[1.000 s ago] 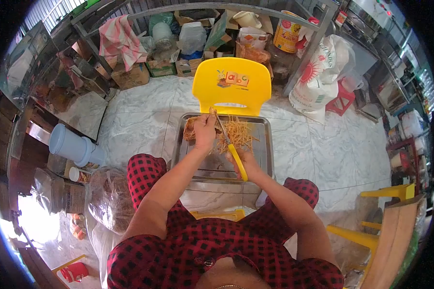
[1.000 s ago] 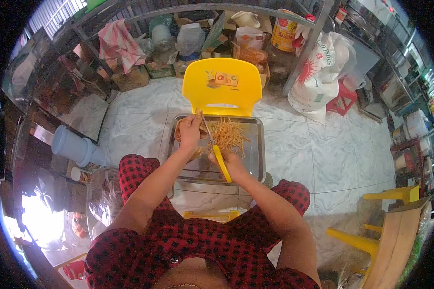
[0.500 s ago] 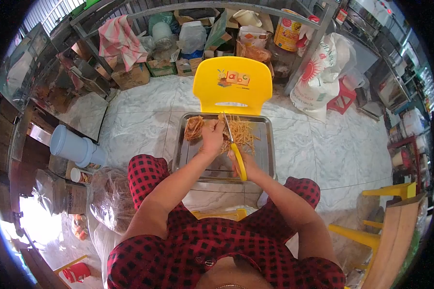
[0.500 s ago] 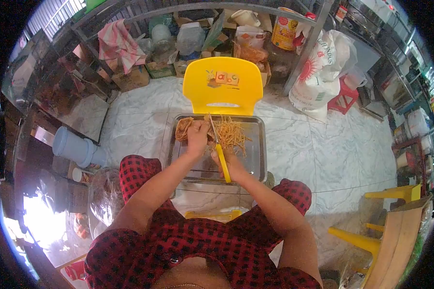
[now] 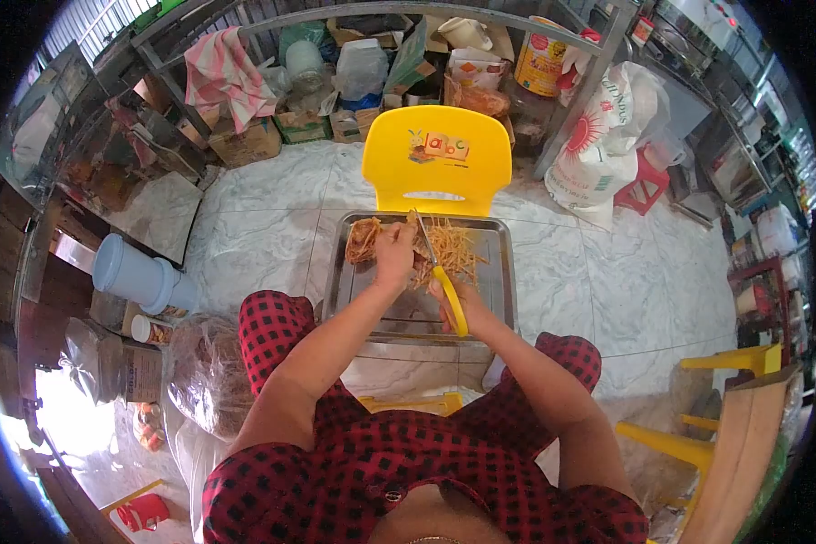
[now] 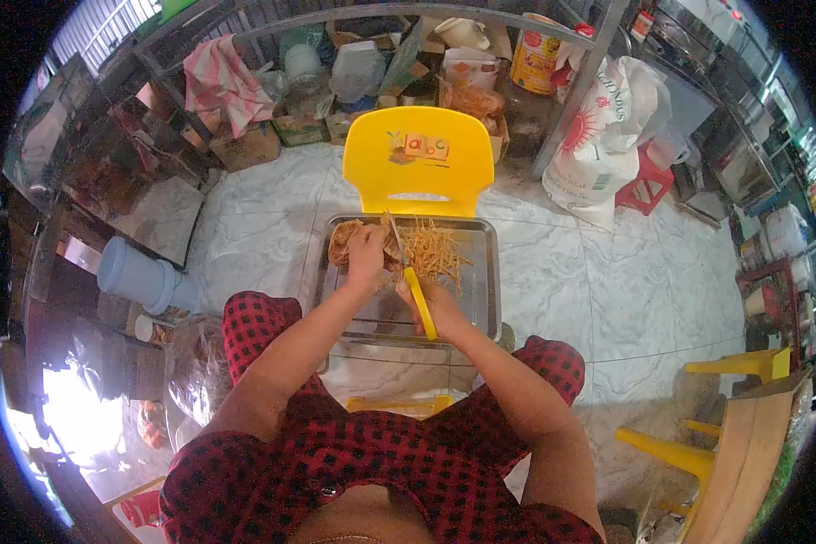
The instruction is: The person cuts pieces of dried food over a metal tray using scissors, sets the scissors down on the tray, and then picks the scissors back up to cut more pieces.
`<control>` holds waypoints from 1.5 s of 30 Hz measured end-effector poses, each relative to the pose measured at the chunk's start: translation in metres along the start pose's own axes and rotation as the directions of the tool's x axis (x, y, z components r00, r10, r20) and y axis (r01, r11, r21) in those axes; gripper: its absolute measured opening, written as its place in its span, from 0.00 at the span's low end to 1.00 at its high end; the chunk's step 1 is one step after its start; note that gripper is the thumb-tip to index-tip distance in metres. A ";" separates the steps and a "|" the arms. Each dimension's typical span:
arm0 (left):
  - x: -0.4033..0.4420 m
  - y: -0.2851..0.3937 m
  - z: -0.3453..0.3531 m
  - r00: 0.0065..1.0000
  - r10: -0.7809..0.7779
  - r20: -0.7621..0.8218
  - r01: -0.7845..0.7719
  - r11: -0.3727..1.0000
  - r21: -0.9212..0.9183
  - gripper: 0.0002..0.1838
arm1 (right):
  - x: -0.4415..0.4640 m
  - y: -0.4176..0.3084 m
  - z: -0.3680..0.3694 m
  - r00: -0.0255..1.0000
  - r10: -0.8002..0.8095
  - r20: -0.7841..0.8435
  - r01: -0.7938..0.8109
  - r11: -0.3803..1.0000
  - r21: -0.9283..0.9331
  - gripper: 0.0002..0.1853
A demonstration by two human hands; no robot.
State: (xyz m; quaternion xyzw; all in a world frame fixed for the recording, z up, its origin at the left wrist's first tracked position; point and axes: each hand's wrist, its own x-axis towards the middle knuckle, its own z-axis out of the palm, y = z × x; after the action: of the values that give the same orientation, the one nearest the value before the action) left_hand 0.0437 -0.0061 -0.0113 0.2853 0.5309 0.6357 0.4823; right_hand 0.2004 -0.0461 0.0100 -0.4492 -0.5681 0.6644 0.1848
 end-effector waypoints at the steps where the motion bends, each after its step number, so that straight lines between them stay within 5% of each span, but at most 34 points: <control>1: -0.001 0.003 0.001 1.000 -0.014 -0.028 0.013 1.000 -0.020 0.10 | -0.001 -0.002 0.000 1.000 -0.008 -0.009 0.008 1.000 -0.015 0.35; 9: 0.013 -0.018 -0.008 0.997 0.078 -0.008 -0.077 0.994 0.077 0.11 | 0.000 0.001 -0.001 1.000 0.000 -0.021 -0.002 0.997 -0.072 0.33; 11: 0.018 -0.033 -0.010 0.967 0.253 -0.030 -0.249 0.962 0.114 0.11 | 0.002 0.009 0.000 0.999 -0.014 -0.047 0.010 0.998 -0.068 0.33; 20: 0.000 -0.004 -0.001 0.993 0.096 -0.063 -0.090 0.993 0.081 0.09 | -0.004 -0.004 0.001 0.999 0.030 -0.043 -0.030 0.999 0.011 0.27; 26: 0.015 -0.022 -0.008 0.980 0.192 -0.043 -0.188 0.979 0.080 0.09 | -0.003 0.006 0.000 0.999 0.010 -0.046 -0.009 1.000 0.023 0.27; 29: 0.007 -0.004 -0.001 0.994 0.075 -0.079 -0.074 0.997 0.016 0.09 | -0.001 0.008 0.000 1.000 -0.002 0.031 -0.001 0.998 0.068 0.29; 45: 0.034 0.017 -0.024 0.986 0.135 -0.100 -0.136 0.991 0.001 0.11 | -0.005 0.000 0.001 0.986 -0.027 0.163 0.012 0.996 0.094 0.25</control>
State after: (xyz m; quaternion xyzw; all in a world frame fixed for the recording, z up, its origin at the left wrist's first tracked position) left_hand 0.0044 0.0160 -0.0070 0.2873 0.5319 0.6820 0.4115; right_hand 0.2025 -0.0505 0.0120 -0.3784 -0.5543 0.7229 0.1644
